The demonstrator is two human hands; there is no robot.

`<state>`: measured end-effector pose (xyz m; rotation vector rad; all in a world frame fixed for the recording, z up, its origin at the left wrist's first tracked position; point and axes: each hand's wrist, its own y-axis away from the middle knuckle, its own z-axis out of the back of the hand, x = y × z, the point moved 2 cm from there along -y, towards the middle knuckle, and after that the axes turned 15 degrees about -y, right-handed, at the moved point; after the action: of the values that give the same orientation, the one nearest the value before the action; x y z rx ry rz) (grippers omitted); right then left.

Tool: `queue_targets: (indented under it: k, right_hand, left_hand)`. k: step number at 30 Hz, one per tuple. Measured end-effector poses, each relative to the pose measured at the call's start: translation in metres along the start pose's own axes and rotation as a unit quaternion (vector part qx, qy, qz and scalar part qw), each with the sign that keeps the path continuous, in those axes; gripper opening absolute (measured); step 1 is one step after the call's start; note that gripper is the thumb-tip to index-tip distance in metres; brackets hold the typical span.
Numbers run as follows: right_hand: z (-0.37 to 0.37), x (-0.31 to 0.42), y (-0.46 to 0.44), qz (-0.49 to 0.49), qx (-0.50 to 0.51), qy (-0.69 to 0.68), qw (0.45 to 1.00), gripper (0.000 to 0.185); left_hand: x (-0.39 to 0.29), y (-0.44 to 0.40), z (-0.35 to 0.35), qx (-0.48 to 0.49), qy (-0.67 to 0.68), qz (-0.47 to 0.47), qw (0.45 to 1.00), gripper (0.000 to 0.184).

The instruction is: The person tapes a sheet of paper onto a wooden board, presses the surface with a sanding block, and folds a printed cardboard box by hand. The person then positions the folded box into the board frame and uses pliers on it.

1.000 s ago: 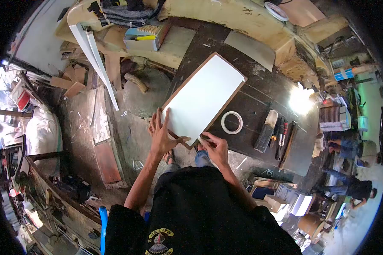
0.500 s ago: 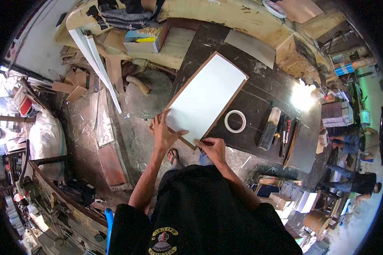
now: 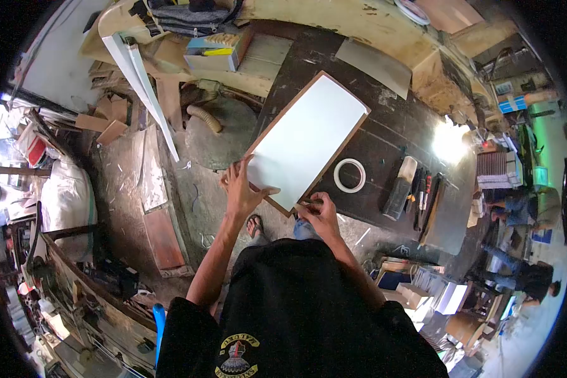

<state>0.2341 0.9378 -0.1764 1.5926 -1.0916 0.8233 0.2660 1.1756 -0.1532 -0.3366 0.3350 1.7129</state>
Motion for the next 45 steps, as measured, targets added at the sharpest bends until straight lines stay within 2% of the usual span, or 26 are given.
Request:
queue_targets:
  k: [3, 5, 6, 8, 12, 18, 21, 24, 26, 30, 32, 33, 34, 35, 36, 38, 39, 41, 43, 45]
  right_hand:
    - [-0.001, -0.011, -0.012, -0.004, 0.025, 0.004, 1.000, 0.041]
    - [-0.005, -0.011, -0.014, 0.004, -0.005, 0.096, 0.995, 0.043]
    - [-0.002, -0.018, -0.017, 0.005, -0.006, 0.095, 0.995, 0.043]
    - [0.007, -0.036, -0.025, 0.064, -0.039, 0.198, 0.977, 0.061]
    - [-0.009, -0.012, -0.018, 0.036, -0.059, 0.208, 0.976, 0.063]
    - [-0.018, 0.004, -0.017, 0.079, -0.073, 0.305, 0.946, 0.057]
    - [-0.019, 0.007, -0.019, 0.049, -0.063, 0.346, 0.935, 0.057]
    - [-0.017, 0.006, -0.019, 0.033, -0.067, 0.348, 0.935, 0.062]
    - [-0.017, 0.015, -0.015, 0.044, -0.073, 0.370, 0.925, 0.063]
    - [-0.001, -0.011, -0.010, 0.070, -0.091, 0.359, 0.926, 0.055]
    - [-0.004, 0.003, -0.015, 0.005, -0.074, 0.370, 0.926, 0.064]
    - [-0.008, 0.017, -0.015, 0.009, -0.082, 0.368, 0.926, 0.064]
    - [-0.011, 0.029, -0.011, -0.069, -0.104, 0.230, 0.965, 0.063]
    - [-0.013, 0.034, -0.010, -0.146, -0.117, 0.088, 0.978, 0.062]
    - [-0.013, 0.032, -0.011, -0.146, -0.117, 0.090, 0.978, 0.062]
    - [-0.013, 0.025, -0.014, -0.018, -0.068, 0.208, 0.976, 0.049]
    - [-0.011, 0.014, -0.018, -0.019, -0.071, 0.208, 0.975, 0.049]
    - [-0.013, -0.003, -0.026, 0.138, -0.039, 0.308, 0.941, 0.053]
    - [-0.016, 0.002, -0.019, 0.135, -0.029, 0.292, 0.946, 0.057]
    - [-0.019, 0.008, -0.016, 0.142, -0.029, 0.354, 0.924, 0.056]
  left_hand:
    - [0.001, -0.001, -0.001, -0.012, 0.031, -0.014, 0.999, 0.114]
    - [0.001, -0.001, -0.001, -0.006, 0.012, -0.011, 1.000, 0.114]
    - [0.002, -0.001, -0.002, -0.006, 0.011, -0.012, 1.000, 0.114]
    - [0.003, 0.000, -0.005, -0.025, 0.023, -0.027, 0.999, 0.114]
    - [0.004, 0.000, -0.002, -0.013, 0.005, -0.013, 1.000, 0.114]
    - [0.004, 0.001, -0.005, -0.011, 0.020, -0.014, 1.000, 0.113]
    - [0.001, 0.002, -0.001, -0.018, 0.000, -0.012, 1.000, 0.111]
    - [-0.001, 0.000, 0.001, -0.032, 0.020, -0.029, 0.999, 0.109]
    - [0.001, -0.002, -0.002, -0.021, 0.094, -0.020, 0.995, 0.108]
    - [0.001, 0.000, -0.005, -0.030, 0.107, -0.041, 0.993, 0.106]
    - [-0.001, -0.002, -0.001, -0.034, 0.108, -0.033, 0.993, 0.103]
    - [-0.004, -0.004, 0.001, -0.034, 0.110, -0.043, 0.992, 0.103]
    - [-0.004, -0.003, 0.002, -0.036, 0.091, -0.037, 0.994, 0.103]
    - [-0.004, -0.002, 0.003, -0.040, 0.074, -0.027, 0.996, 0.102]
    - [-0.003, -0.002, 0.002, -0.040, 0.076, -0.025, 0.996, 0.102]
    - [-0.002, -0.002, -0.001, -0.031, 0.080, -0.035, 0.996, 0.102]
    - [-0.003, -0.002, -0.001, -0.028, 0.081, -0.038, 0.996, 0.102]
    - [-0.003, -0.001, 0.001, -0.020, 0.087, -0.020, 0.996, 0.103]
    - [0.001, 0.000, -0.002, -0.025, 0.083, -0.024, 0.996, 0.103]
    - [-0.001, -0.005, -0.001, -0.037, 0.083, -0.039, 0.995, 0.104]
